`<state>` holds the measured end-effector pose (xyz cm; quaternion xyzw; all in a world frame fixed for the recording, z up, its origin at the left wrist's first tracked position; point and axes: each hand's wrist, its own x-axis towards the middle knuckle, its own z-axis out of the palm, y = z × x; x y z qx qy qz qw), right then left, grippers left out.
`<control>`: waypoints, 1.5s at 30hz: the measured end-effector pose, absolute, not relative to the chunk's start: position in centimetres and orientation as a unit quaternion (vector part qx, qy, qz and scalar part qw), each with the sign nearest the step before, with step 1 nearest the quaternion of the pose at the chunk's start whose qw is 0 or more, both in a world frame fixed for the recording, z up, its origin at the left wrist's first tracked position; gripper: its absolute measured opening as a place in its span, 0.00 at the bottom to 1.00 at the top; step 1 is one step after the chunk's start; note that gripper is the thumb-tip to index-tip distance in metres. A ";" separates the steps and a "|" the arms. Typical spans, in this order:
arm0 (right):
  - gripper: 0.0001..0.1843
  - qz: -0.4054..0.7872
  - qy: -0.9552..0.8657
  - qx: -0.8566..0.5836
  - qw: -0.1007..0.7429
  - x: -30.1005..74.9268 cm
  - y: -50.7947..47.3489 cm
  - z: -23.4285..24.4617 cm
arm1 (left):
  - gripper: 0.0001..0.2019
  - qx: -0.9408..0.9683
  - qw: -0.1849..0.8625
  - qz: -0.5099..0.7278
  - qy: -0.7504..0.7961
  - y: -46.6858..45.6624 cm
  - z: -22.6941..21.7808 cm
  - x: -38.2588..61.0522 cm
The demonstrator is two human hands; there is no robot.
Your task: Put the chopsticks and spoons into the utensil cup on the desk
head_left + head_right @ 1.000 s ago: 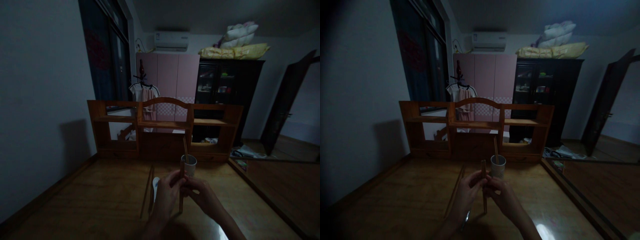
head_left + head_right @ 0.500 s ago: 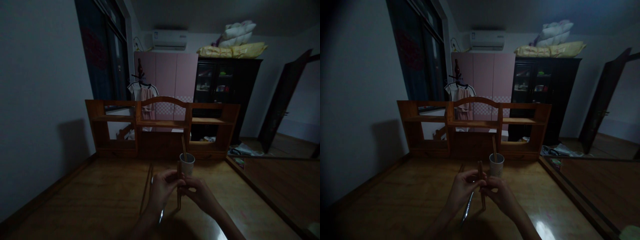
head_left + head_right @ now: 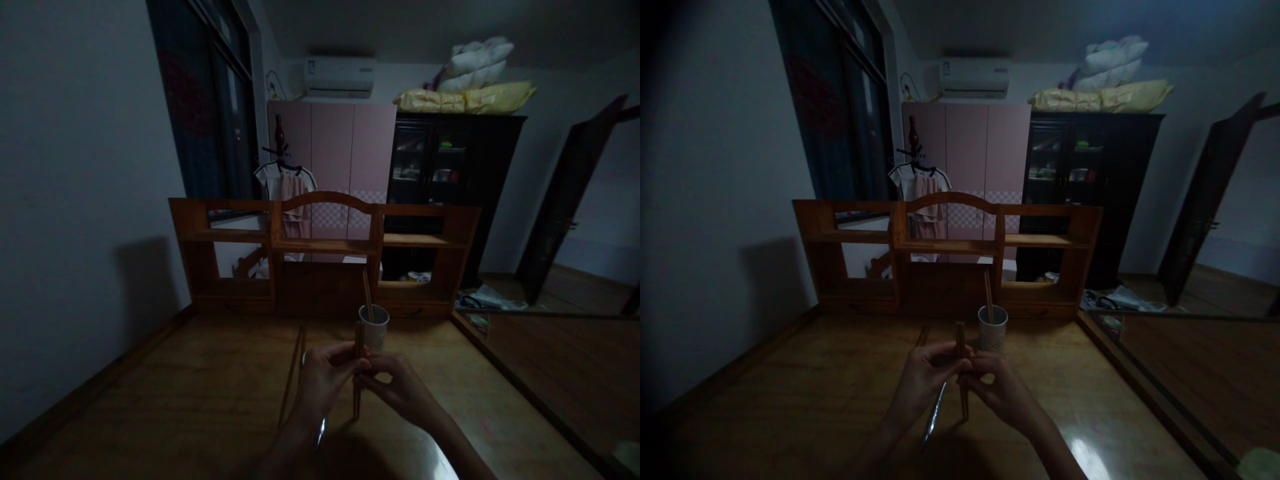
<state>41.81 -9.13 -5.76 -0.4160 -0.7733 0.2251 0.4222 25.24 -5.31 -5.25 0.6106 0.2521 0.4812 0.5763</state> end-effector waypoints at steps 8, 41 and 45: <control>0.09 0.221 -0.775 -0.429 0.409 41.7 -9.0 -6.4 | 0.11 0.625 0.615 0.436 0.204 -4.6 -5.0 24.2; 0.04 0.206 -0.750 -0.454 0.434 41.4 -9.3 -7.1 | 0.28 0.720 0.403 0.509 0.244 -0.6 -5.0 20.9; 0.08 0.243 -0.715 -0.488 0.438 42.4 -9.4 -7.5 | 0.19 0.670 0.276 0.570 0.387 5.7 -6.5 18.1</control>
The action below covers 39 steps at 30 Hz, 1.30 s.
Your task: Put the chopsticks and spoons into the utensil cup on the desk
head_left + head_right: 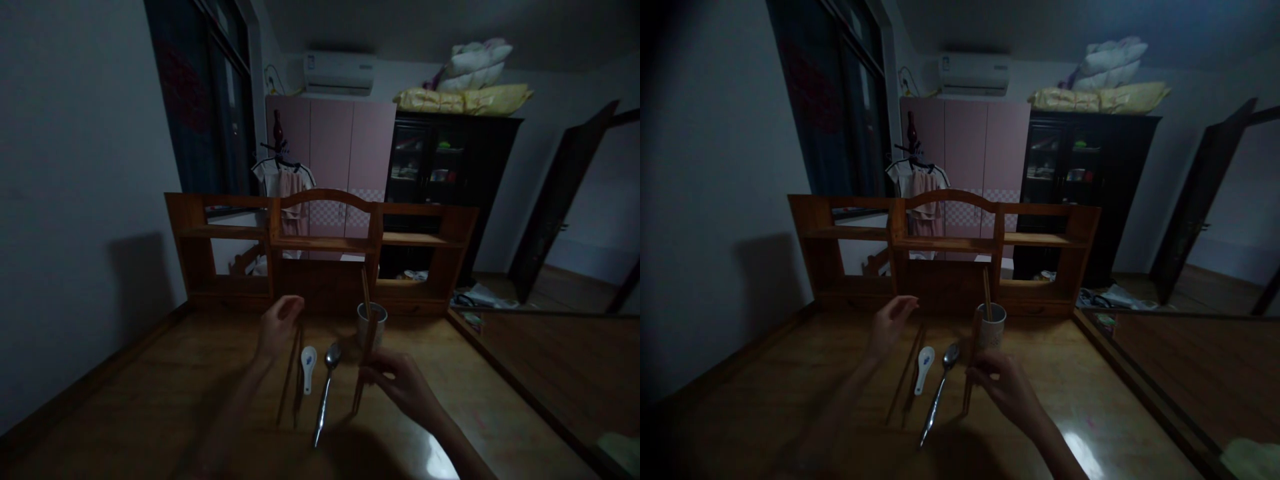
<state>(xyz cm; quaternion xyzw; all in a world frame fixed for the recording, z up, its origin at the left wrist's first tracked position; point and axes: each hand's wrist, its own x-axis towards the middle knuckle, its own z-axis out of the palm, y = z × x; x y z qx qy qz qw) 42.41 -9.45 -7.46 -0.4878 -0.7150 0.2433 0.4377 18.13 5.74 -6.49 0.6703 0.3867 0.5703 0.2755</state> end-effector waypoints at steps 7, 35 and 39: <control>0.15 0.201 -0.676 -0.497 0.505 47.2 -7.3 -1.1 | 0.21 0.660 0.170 0.531 0.504 11.6 -12.7 16.0; 0.25 0.222 -0.605 -0.644 0.412 54.5 6.3 -7.2 | 0.22 0.717 0.154 0.429 0.528 12.7 -17.2 17.0; 0.23 0.230 -0.599 -0.650 0.407 54.6 6.7 -7.7 | 0.23 0.716 0.157 0.427 0.530 12.7 -17.3 17.0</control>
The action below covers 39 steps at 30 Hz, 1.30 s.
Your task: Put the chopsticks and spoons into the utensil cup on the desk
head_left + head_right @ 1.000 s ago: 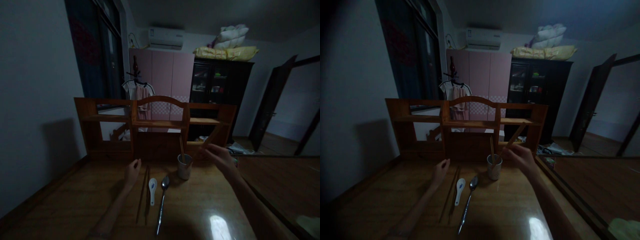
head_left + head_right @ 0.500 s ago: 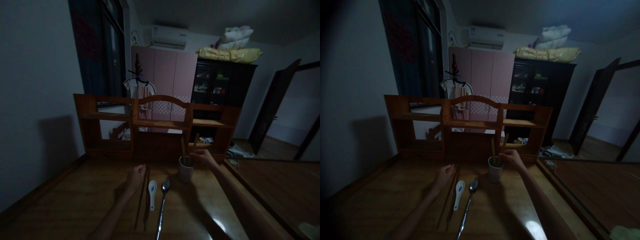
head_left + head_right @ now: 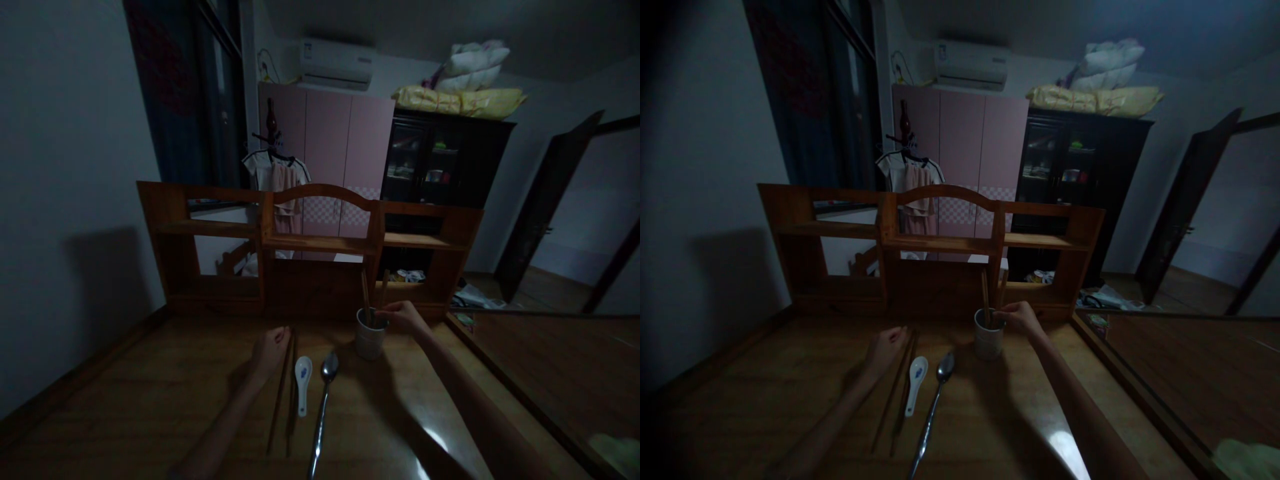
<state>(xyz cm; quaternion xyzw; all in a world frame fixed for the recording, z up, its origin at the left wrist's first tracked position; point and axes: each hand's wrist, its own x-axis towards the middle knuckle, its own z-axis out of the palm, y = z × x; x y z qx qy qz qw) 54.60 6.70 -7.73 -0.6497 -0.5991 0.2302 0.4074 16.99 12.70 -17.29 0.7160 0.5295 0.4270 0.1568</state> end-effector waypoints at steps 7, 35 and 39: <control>0.20 0.223 -0.581 -0.667 0.409 54.4 7.2 -8.3 | 0.22 0.717 0.156 0.423 0.532 12.7 -17.1 17.0; 0.28 0.112 -0.560 -0.663 0.485 54.7 8.1 -6.6 | 0.22 0.720 0.153 0.423 0.528 13.0 -17.9 16.9; 0.30 0.164 -0.572 -0.636 0.492 55.6 9.6 -6.9 | 0.22 0.721 0.148 0.424 0.527 13.0 -17.7 16.8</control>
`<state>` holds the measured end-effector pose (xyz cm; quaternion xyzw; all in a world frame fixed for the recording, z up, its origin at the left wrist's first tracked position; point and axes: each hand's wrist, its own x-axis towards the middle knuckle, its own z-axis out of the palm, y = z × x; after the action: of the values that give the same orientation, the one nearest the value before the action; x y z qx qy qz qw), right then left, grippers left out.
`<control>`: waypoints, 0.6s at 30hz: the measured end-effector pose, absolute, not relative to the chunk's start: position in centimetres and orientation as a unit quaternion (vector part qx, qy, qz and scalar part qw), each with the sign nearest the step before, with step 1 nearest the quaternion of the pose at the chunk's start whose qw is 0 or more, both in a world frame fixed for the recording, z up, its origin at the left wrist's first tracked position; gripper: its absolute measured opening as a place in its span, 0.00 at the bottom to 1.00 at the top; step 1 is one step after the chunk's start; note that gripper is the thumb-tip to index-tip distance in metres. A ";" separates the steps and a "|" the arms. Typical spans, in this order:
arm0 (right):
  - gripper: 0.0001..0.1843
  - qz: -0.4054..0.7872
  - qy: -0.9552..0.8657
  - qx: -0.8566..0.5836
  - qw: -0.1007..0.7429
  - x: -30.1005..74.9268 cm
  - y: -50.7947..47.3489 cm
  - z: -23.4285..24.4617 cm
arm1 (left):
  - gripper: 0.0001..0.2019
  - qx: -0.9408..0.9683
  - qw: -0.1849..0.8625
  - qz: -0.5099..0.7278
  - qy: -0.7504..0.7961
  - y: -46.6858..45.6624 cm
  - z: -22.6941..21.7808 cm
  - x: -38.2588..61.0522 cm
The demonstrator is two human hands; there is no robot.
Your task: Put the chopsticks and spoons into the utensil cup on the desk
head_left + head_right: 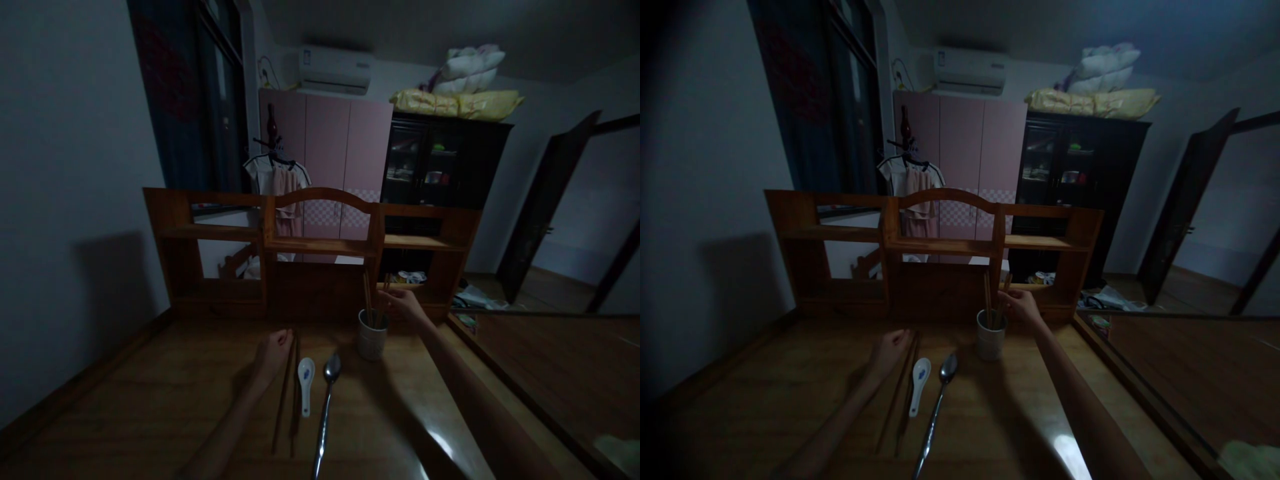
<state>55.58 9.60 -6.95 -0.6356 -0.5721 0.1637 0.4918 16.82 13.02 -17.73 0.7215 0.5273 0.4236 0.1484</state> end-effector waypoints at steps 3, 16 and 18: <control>0.30 0.188 -0.582 -0.617 0.494 55.9 10.3 -7.4 | 0.22 0.724 0.145 0.422 0.526 12.8 -17.4 16.9; 0.30 0.250 -0.628 -0.567 0.470 56.0 10.4 -6.5 | 0.22 0.725 0.152 0.427 0.518 13.0 -17.7 16.9; 0.30 0.253 -0.630 -0.565 0.469 55.9 10.0 -6.4 | 0.22 0.725 0.152 0.427 0.518 13.0 -17.7 16.9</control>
<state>55.88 10.04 -6.37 -0.5645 -0.6305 0.2528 0.4690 16.90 12.97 -17.68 0.7255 0.5179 0.4270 0.1521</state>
